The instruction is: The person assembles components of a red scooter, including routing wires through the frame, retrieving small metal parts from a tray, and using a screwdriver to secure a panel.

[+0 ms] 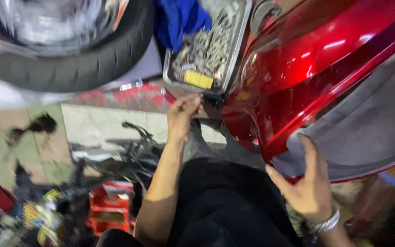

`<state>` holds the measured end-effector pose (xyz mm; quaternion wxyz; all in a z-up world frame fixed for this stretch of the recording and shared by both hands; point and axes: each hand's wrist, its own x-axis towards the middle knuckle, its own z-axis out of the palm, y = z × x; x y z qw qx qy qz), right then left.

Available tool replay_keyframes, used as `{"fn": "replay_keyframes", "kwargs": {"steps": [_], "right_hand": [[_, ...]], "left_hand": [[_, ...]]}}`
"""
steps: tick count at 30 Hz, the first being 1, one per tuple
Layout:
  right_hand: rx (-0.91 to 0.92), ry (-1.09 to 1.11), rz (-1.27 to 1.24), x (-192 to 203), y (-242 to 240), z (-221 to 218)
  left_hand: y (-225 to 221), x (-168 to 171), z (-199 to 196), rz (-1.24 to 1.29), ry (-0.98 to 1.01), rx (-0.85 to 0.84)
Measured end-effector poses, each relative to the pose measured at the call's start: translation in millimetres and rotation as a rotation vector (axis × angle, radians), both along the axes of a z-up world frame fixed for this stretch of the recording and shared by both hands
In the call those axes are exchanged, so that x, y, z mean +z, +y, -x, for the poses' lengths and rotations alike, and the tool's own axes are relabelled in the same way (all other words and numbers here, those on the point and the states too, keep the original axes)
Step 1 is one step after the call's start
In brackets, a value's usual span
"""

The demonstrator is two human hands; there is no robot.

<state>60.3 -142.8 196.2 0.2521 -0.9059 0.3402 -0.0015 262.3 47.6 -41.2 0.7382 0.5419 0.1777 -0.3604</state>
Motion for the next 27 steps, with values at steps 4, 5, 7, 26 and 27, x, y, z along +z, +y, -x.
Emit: {"fn": "replay_keyframes", "kwargs": {"steps": [4, 5, 7, 26, 27], "right_hand": [[0.292, 0.323, -0.403, -21, -54, 25], [0.324, 0.376, -0.547, -27, -62, 27], [0.357, 0.481, -0.7, -45, -75, 24], [1.642, 0.351, 0.019, -177, -135, 7], [1.643, 0.35, 0.022, -178, -136, 8]], "left_hand": [[22, 16, 113, 0.1, 0.174, 0.045], [24, 19, 138, 0.127, 0.207, 0.039], [20, 19, 176, 0.181, 0.248, 0.099], [-56, 2, 241, 0.343, 0.146, 0.253], [-57, 2, 241, 0.344, 0.143, 0.254]]}}
